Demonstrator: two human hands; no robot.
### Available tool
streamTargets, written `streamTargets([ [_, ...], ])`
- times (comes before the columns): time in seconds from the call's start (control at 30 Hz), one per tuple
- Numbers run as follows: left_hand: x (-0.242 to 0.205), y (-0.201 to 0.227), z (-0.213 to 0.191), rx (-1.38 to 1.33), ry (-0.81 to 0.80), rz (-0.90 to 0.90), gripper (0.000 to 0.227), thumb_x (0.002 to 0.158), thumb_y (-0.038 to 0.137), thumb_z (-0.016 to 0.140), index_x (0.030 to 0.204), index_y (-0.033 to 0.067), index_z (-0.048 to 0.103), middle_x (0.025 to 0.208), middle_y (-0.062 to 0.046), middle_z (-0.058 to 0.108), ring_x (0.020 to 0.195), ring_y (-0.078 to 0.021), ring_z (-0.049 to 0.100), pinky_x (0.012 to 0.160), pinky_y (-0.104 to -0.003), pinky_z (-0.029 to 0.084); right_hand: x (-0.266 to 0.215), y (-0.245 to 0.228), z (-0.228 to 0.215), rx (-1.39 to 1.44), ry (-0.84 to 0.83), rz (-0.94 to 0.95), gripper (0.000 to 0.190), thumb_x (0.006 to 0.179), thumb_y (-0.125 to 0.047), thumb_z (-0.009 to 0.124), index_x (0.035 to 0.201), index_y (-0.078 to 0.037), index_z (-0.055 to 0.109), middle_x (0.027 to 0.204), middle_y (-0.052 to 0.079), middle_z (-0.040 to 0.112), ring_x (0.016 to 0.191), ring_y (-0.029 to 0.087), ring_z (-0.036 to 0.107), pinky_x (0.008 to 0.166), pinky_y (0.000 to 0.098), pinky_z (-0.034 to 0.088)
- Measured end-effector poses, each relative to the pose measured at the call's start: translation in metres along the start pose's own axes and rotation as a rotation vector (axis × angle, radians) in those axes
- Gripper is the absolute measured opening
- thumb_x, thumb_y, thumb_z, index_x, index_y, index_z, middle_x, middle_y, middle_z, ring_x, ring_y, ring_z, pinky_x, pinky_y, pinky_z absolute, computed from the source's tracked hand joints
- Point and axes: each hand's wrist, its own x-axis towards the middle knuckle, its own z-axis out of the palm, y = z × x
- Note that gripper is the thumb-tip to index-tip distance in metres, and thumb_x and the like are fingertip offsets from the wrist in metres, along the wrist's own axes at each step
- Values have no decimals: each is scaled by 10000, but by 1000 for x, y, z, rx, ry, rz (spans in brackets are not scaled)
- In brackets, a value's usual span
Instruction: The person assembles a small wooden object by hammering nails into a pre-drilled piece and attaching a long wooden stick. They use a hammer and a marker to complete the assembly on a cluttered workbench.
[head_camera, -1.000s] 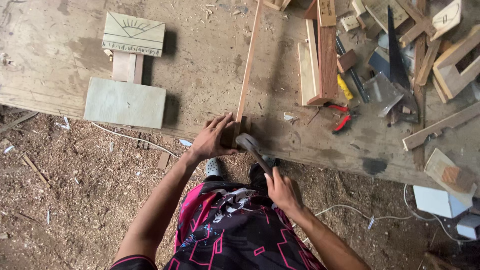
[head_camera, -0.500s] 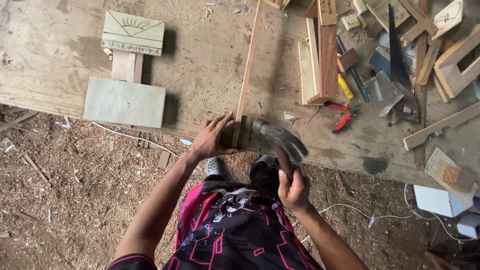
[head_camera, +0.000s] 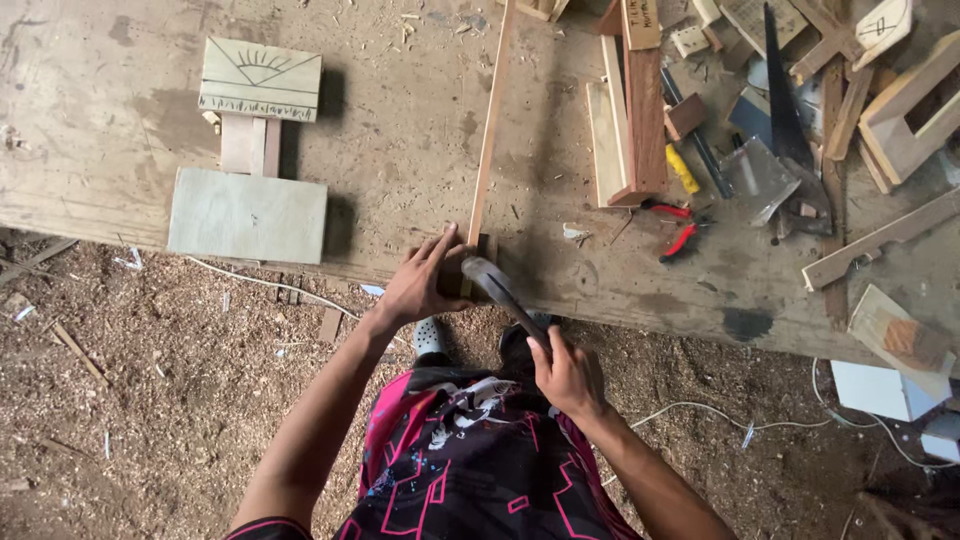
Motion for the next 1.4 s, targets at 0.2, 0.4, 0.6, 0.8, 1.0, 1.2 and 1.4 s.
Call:
streamTargets([
  [0.2,-1,8,-5,-14,22,-18,1117,685,664,821,1572,167,357,1621,-129,347,1487,-336,356,1240,-587,109,1,11,-24,6,194,-45,278,1018,-337,607,899,-86,585,454,37,535,351,205,555,345,372,381],
  [0.4,14,42,21,201,211,-82,459,904,484,718,1223,153,706,1179,-66,715,1209,-243,615,1159,-561,303,-9,61,-48,50,270,92,265,1021,-329,582,933,-79,584,495,42,574,377,213,590,357,368,416],
  [0.6,91,105,89,149,166,48,237,969,349,642,956,137,747,988,-82,747,1026,-275,687,1077,-543,426,-18,105,-70,98,346,223,278,1044,-316,582,961,-52,566,584,115,600,483,282,639,437,407,443],
  [0.8,179,109,155,214,190,-142,257,963,306,582,1100,119,694,1074,-147,712,976,-351,700,868,-523,501,-29,144,-92,112,370,259,274,1043,-292,597,960,-32,580,624,151,607,541,349,644,468,429,449],
  [1.0,200,29,170,505,228,-477,389,941,17,579,1325,-5,520,1219,-227,674,453,-216,707,334,-312,570,-39,178,-96,161,334,271,271,1023,-294,593,931,-40,579,575,139,599,497,318,653,453,424,443],
  [1.2,201,-32,159,424,225,-592,95,920,129,690,869,66,740,835,-154,741,734,-273,739,610,-374,584,-36,195,-93,148,189,296,287,1005,-303,612,893,-43,563,543,153,565,455,332,622,445,442,434],
  [1.4,202,7,119,239,236,-408,71,884,61,691,852,20,739,771,-172,719,665,-267,711,576,-381,565,-7,187,-86,152,168,113,269,997,-308,616,896,-61,580,584,169,621,535,383,656,460,470,460],
])
